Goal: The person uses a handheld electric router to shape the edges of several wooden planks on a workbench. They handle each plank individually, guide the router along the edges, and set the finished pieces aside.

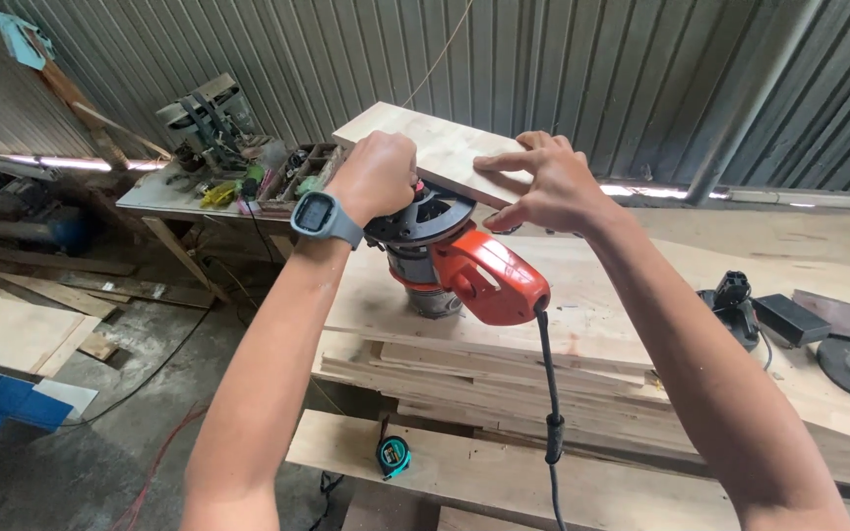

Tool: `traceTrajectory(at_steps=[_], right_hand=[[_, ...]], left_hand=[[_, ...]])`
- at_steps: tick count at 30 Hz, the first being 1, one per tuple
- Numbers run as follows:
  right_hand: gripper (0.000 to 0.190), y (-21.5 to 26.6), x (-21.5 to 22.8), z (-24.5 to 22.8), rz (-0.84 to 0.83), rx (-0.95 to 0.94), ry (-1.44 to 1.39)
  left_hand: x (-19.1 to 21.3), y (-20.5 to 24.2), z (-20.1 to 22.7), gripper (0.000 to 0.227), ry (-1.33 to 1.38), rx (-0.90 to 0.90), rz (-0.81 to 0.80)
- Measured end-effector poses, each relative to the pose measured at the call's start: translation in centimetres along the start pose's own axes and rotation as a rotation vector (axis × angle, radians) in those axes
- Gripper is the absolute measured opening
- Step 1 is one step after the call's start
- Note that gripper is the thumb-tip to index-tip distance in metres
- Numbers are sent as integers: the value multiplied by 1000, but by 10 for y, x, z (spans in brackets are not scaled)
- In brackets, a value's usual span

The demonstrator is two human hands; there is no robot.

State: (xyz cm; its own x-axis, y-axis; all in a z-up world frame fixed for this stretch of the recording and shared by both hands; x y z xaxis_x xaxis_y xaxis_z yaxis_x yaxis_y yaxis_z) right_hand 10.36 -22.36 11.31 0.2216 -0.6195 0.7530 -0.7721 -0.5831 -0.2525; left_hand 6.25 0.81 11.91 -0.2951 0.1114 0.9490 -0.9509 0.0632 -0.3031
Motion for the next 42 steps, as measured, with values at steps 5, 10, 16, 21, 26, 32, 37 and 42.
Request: traceTrajectory(at_steps=[5, 10, 16, 21, 26, 32, 37, 42], right_hand=[[78, -1, 4, -2, -20, 16, -34], [83, -6, 6, -3, -75, -5, -89], [87, -25, 3, 11, -153, -2, -80], [90, -34, -3, 10, -158, -43, -134], [91, -37, -1, 8, -179, -59, -170], [95, -58, -3, 25, -234, -7, -199], [95, -74, 1, 27, -307, 72, -206], [95, -81, 0, 31, -334, 71, -242]], left_hand=[[0, 21, -2, 12, 78, -138, 111], [-17, 53, -36, 15, 182, -5, 878], [-12, 126, 10, 73, 1158, 488, 882], [-82, 133, 26, 96, 1287, 233, 754], [-107, 113, 47, 116, 1076, -94, 759], [-131, 107, 34, 126, 953, -221, 712], [-135, 108, 31, 118, 1103, -116, 676], [-176, 110, -1, 136, 1255, 63, 684]])
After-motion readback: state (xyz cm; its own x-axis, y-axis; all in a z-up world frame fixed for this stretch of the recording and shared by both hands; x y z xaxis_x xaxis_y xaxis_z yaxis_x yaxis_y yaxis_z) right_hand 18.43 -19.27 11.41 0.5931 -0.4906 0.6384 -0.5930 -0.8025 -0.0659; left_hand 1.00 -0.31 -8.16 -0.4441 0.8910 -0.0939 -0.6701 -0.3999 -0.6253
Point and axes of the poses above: each hand's wrist, its own y-axis away from the middle knuckle, its own x-axis out of the back of the hand, z = x × y, the point moved 4 cm from there along -y, towards the middle knuckle, and after that the axes turned 6 degrees about -x, right-handed, at the moved point
